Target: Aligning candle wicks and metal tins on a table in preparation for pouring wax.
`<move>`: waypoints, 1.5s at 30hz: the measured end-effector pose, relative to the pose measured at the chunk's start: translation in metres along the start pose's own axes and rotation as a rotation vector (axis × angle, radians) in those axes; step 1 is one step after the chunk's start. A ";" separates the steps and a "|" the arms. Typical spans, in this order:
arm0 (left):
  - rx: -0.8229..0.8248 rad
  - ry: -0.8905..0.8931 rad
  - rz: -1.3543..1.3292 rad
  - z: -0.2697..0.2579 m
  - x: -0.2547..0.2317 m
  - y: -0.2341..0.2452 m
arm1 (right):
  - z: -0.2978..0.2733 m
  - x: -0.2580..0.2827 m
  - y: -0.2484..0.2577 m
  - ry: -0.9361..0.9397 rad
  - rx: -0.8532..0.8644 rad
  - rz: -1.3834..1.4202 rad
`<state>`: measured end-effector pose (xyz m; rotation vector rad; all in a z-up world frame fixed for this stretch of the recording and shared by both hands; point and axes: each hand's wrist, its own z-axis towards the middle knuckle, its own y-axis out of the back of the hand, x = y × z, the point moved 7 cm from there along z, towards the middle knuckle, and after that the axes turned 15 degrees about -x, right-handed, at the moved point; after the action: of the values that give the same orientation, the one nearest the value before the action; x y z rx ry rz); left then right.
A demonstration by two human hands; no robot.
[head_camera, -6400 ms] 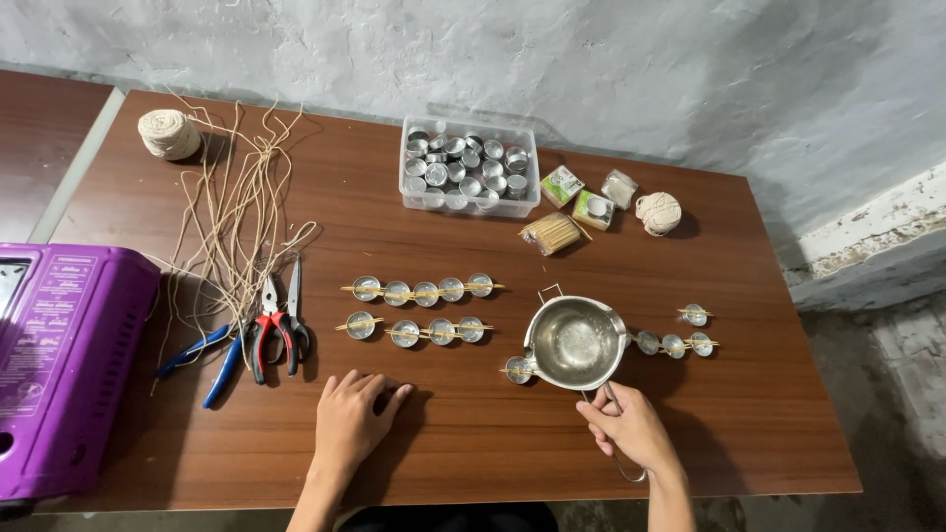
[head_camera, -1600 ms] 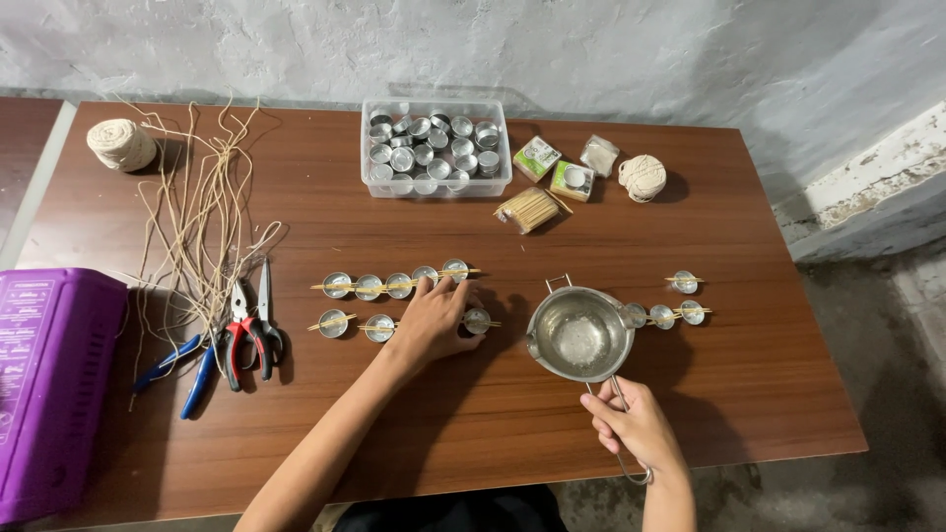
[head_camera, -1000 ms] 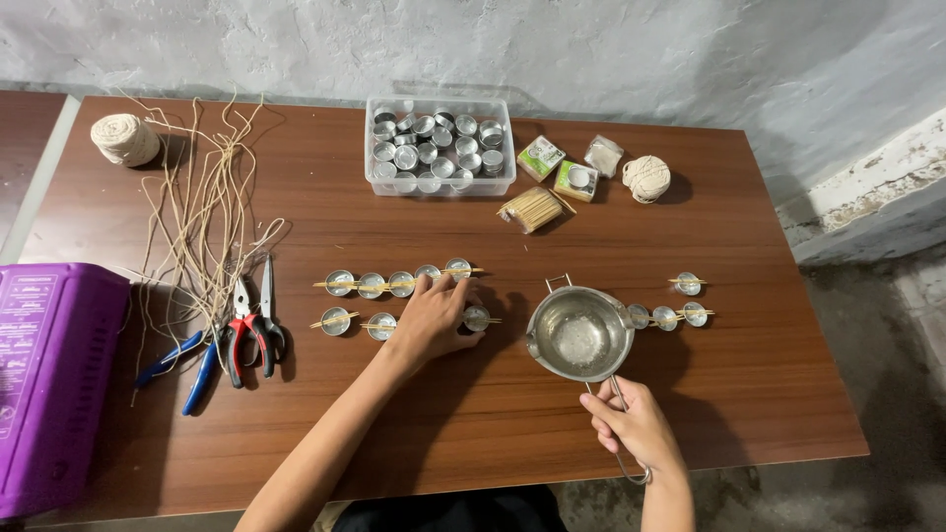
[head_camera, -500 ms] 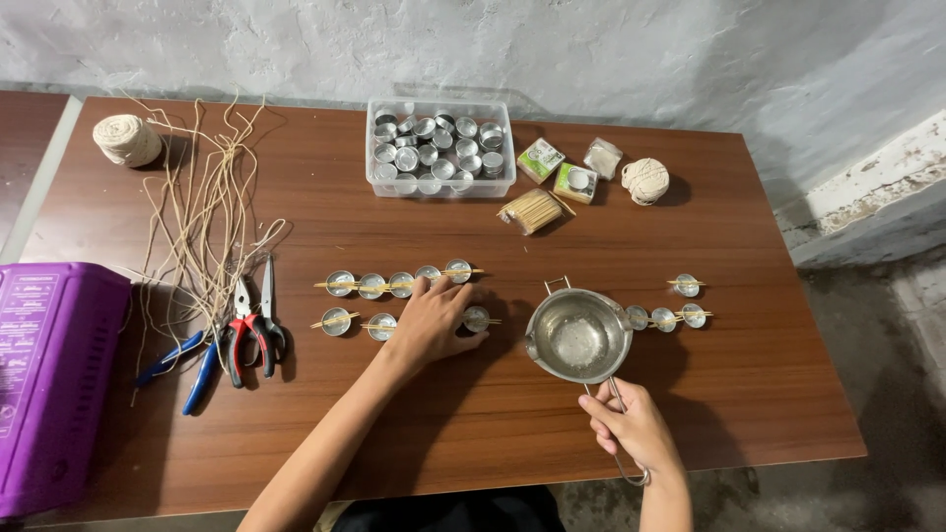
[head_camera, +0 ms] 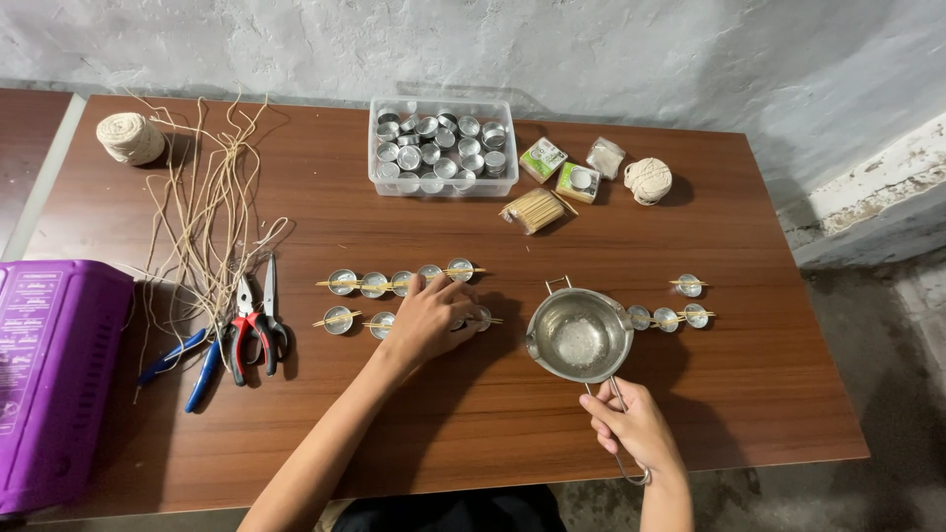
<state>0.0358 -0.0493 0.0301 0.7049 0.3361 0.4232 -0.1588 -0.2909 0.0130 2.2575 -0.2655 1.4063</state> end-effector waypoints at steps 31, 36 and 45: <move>0.024 -0.012 0.038 -0.002 -0.003 0.013 | 0.001 -0.003 -0.003 0.024 0.030 0.022; -0.122 0.071 -0.046 0.003 -0.016 0.056 | 0.000 -0.007 -0.003 0.039 0.027 0.126; -0.016 0.181 -0.199 -0.033 -0.028 0.072 | -0.018 -0.020 0.005 0.007 -0.001 0.241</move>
<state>-0.0210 0.0044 0.0599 0.6124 0.5676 0.3005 -0.1838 -0.2880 0.0032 2.2788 -0.5514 1.5307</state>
